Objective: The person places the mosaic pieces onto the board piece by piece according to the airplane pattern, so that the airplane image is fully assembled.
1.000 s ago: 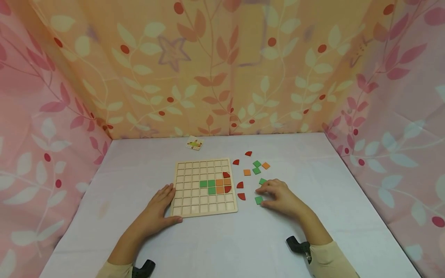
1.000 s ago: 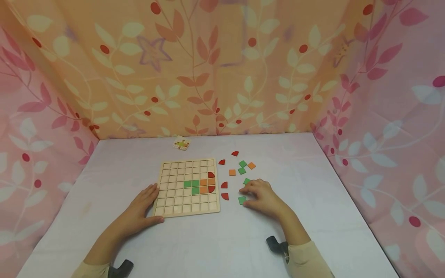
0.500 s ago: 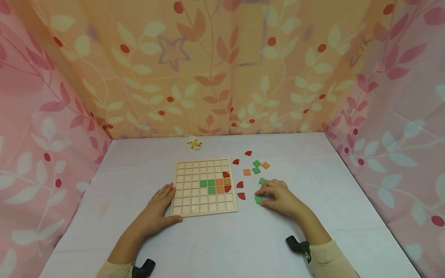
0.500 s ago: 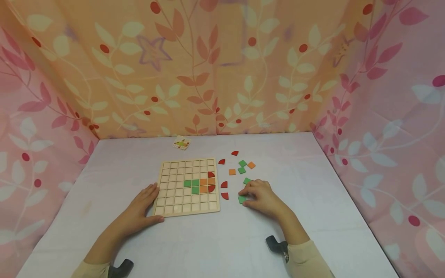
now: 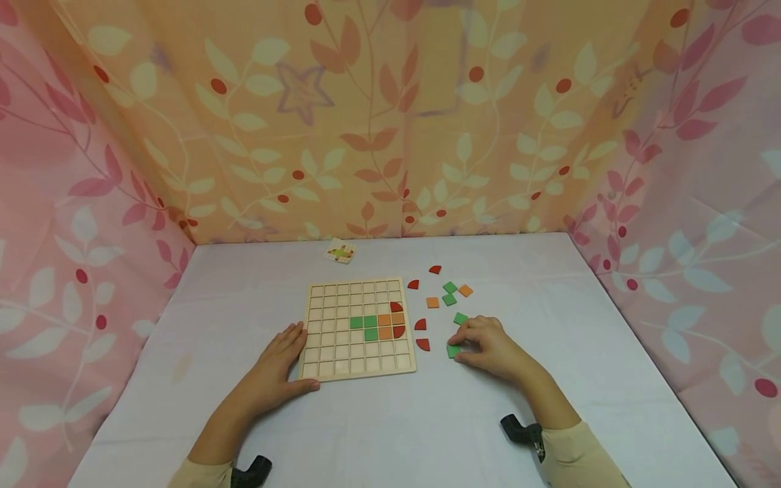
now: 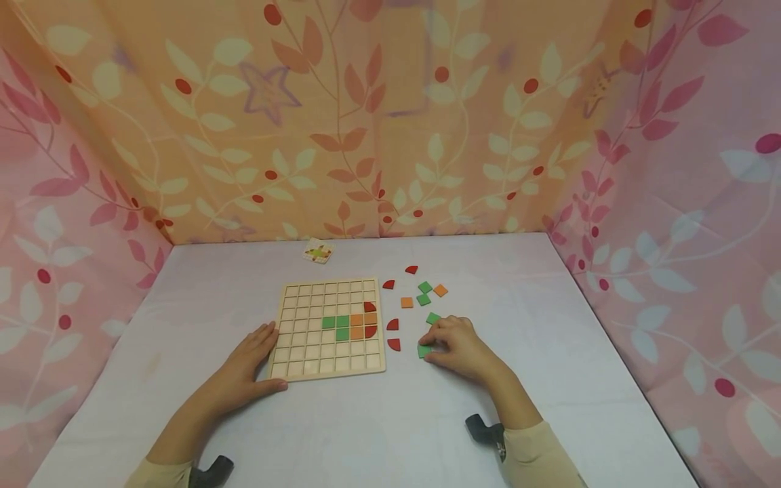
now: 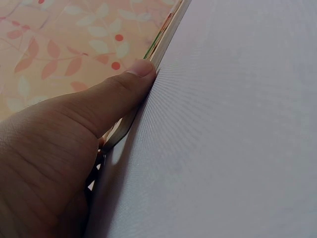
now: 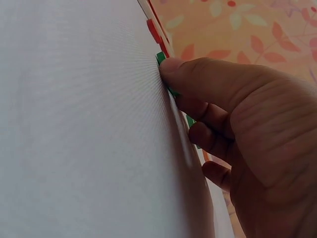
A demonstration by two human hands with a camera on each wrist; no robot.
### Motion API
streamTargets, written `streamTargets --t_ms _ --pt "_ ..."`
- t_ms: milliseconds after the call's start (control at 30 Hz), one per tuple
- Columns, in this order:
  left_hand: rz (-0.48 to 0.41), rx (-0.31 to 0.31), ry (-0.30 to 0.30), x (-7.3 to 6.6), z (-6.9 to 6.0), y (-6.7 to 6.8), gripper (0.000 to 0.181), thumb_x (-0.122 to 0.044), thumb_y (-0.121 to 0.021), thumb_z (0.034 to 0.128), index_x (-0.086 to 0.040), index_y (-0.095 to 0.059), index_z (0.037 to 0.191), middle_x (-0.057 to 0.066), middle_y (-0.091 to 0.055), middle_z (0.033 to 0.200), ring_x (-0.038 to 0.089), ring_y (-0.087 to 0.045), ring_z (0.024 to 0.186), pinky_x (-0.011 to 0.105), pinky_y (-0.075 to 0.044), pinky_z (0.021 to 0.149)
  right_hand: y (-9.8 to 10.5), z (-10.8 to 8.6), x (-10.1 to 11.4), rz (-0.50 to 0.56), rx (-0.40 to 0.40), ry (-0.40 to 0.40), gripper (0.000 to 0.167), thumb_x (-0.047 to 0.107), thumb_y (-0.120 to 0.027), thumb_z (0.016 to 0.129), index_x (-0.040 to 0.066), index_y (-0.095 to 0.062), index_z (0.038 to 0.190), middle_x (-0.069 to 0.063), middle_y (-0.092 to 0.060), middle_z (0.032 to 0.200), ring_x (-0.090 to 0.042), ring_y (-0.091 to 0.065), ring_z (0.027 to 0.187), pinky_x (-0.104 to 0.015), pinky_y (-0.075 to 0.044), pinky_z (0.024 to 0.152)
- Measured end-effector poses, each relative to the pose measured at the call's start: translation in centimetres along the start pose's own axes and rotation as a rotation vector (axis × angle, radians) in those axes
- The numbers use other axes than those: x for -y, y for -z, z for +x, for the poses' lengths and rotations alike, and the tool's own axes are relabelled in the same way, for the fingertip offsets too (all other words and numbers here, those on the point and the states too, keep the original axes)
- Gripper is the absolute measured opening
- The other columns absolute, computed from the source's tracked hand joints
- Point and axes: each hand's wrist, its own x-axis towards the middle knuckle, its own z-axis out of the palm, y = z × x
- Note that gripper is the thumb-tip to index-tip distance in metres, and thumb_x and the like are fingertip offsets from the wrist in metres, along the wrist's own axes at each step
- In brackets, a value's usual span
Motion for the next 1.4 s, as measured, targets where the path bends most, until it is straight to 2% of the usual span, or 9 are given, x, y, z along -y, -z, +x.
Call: streamTargets --t_ms 267,500,733,800,867,967,1033,1200,1400 --pt "-0.005 -0.003 -0.005 0.1 0.0 -0.2 0.118 -0.069 -0.077 0.0772 -0.003 -0.028 0.161 0.010 -0.017 0.172 0.032 -0.011 0.159 0.049 -0.011 0.128 0.9 0.2 0.7 0.022 0.010 -0.092 0.025 0.025 -0.085 0.085 0.033 -0.078 0.107 0.022 -0.064 0.104 -0.010 -0.053 0.112 -0.045 -0.038 0.105" --pt "-0.015 -0.006 -0.004 0.0 -0.1 -0.3 0.118 -0.068 -0.078 0.0770 -0.002 -0.028 0.161 0.010 -0.018 0.172 0.032 -0.011 0.159 0.047 -0.010 0.128 2.2 1.5 1.9 0.002 -0.017 -0.033 0.027 0.020 -0.086 0.084 0.031 -0.078 0.107 0.019 -0.065 0.103 -0.011 -0.055 0.110 -0.046 -0.038 0.105" --pt "-0.016 0.000 0.011 0.0 -0.2 -0.3 0.118 -0.066 -0.079 0.0766 -0.001 -0.029 0.160 0.012 -0.018 0.171 0.034 -0.011 0.159 0.053 -0.013 0.127 3.2 3.5 3.6 0.010 -0.009 0.023 0.023 0.021 -0.083 0.087 0.029 -0.078 0.107 0.018 -0.066 0.103 -0.011 -0.056 0.107 -0.050 -0.038 0.109" --pt "-0.015 0.001 0.010 0.0 -0.2 -0.3 0.117 -0.065 -0.080 0.0765 0.000 -0.029 0.160 0.012 -0.018 0.171 0.034 -0.012 0.159 0.054 -0.013 0.127 3.1 4.1 4.0 0.029 -0.012 0.051 0.022 0.020 -0.083 0.087 0.026 -0.078 0.107 0.015 -0.067 0.104 -0.013 -0.055 0.106 -0.051 -0.037 0.109" --pt "-0.013 0.001 0.008 0.1 -0.2 -0.3 0.117 -0.064 -0.081 0.0765 0.000 -0.029 0.160 0.013 -0.019 0.171 0.035 -0.012 0.159 0.054 -0.012 0.127 2.9 4.6 4.3 0.045 -0.017 0.080 0.021 0.019 -0.083 0.087 0.024 -0.078 0.107 0.014 -0.067 0.105 -0.015 -0.055 0.108 -0.055 -0.031 0.115" --pt "-0.011 0.001 0.006 0.2 -0.2 -0.4 0.117 -0.066 -0.080 0.0764 -0.001 -0.030 0.160 0.012 -0.019 0.171 0.034 -0.012 0.159 0.053 -0.013 0.127 2.7 5.3 4.9 0.059 -0.019 0.101 0.021 0.019 -0.083 0.087 0.022 -0.078 0.108 0.013 -0.067 0.108 -0.015 -0.056 0.112 -0.055 -0.030 0.114" --pt "-0.006 0.004 0.006 0.2 -0.1 -0.4 0.118 -0.067 -0.079 0.0765 -0.002 -0.029 0.161 0.012 -0.018 0.171 0.034 -0.012 0.159 0.053 -0.013 0.127 2.5 5.8 5.4 0.060 -0.021 0.098 0.021 0.020 -0.083 0.088 0.023 -0.078 0.108 0.014 -0.068 0.108 -0.012 -0.057 0.113 -0.051 -0.033 0.112" --pt "-0.007 0.005 0.006 0.2 0.1 -0.3 0.118 -0.067 -0.079 0.0764 -0.003 -0.028 0.161 0.011 -0.018 0.171 0.033 -0.012 0.159 0.054 -0.013 0.127 1.9 7.2 6.4 0.047 -0.033 0.076 0.024 0.023 -0.084 0.087 0.023 -0.078 0.110 0.014 -0.067 0.106 -0.010 -0.054 0.110 -0.040 -0.046 0.098" --pt "-0.010 0.010 0.007 0.2 0.2 -0.1 0.117 -0.067 -0.079 0.0763 -0.003 -0.028 0.161 0.011 -0.018 0.171 0.033 -0.011 0.159 0.055 -0.014 0.126 0.7 8.9 7.6 0.034 -0.039 0.090 0.027 0.026 -0.083 0.088 0.025 -0.077 0.114 0.017 -0.066 0.107 -0.011 -0.055 0.112 -0.043 -0.044 0.102"
